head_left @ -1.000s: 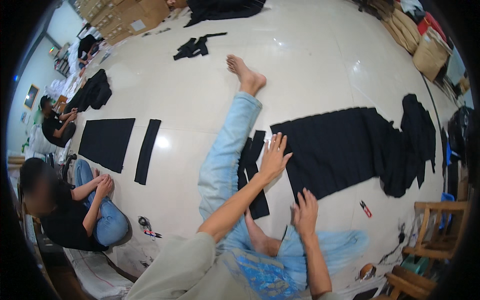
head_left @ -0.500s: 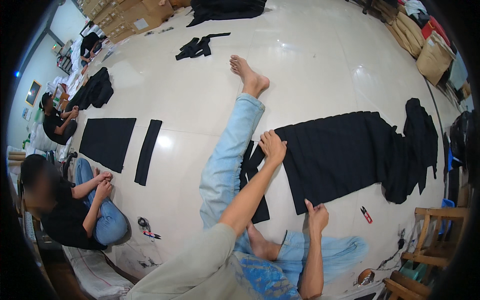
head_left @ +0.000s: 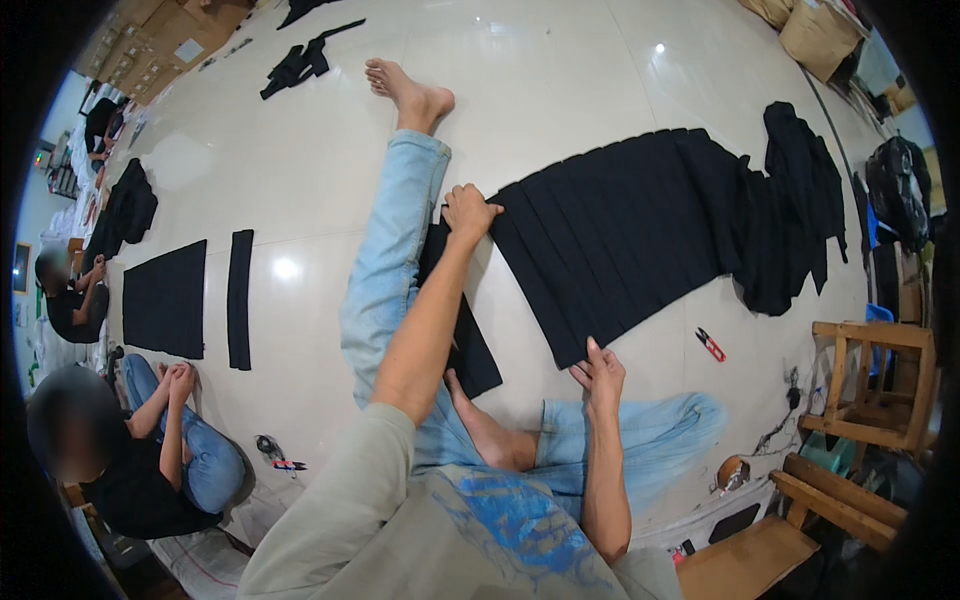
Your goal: The person sits on the floor and uses a red utility knife to cut a large piece of black fabric into strips. They repeatedly fold the fabric, align the edges, and slice through the layers to produce uniform rectangular pieces.
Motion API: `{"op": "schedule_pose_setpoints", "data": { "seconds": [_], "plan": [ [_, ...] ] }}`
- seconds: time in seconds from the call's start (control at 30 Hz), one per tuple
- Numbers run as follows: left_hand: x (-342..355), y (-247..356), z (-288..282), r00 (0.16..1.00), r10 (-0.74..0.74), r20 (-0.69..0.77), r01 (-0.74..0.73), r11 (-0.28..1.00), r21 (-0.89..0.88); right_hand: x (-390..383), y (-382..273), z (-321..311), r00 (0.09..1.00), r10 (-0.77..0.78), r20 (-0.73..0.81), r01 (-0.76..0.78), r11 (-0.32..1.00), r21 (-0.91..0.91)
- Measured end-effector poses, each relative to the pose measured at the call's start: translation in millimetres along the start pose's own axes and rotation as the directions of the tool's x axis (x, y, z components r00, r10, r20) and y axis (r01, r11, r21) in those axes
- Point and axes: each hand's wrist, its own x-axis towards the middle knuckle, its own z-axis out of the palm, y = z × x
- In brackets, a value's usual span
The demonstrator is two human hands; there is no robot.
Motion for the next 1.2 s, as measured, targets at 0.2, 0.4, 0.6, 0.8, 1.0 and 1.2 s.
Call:
{"op": "schedule_pose_setpoints", "data": {
  "seconds": [0.2,0.4,0.6,0.8,1.0,1.2],
  "plan": [
    [29.0,-22.8,-1.5,0.985,0.148,0.087,-0.126,0.968,-0.216,9.0,11.0,2.0,0.998,-0.003,0.059,0.007,0.998,-0.069],
    [43.6,-14.5,-9.9,0.919,0.151,0.365,-0.072,0.973,-0.219,7.6,7.1,-4.7,0.987,0.046,0.154,-0.049,0.999,0.014],
    [54.5,-24.6,-23.1,0.942,0.172,0.287,-0.065,0.936,-0.347,18.3,23.3,-14.8,0.983,0.078,0.164,-0.074,0.997,-0.032],
    [20.4,-26.9,-4.3,0.891,0.362,-0.273,-0.364,0.930,0.045,3.9,9.6,1.3,0.974,0.123,0.190,-0.138,0.988,0.068],
    [-126.8,12.8,28.6,0.504,0.839,-0.205,-0.863,0.486,-0.135,-8.6,32.6,2.5,0.977,0.100,0.190,-0.091,0.994,-0.052],
    [-215.9,11.7,48.2,0.711,0.680,0.182,-0.590,0.717,-0.372,-16.5,49.4,27.2,0.989,-0.142,0.026,0.145,0.977,-0.154]
  ]
}}
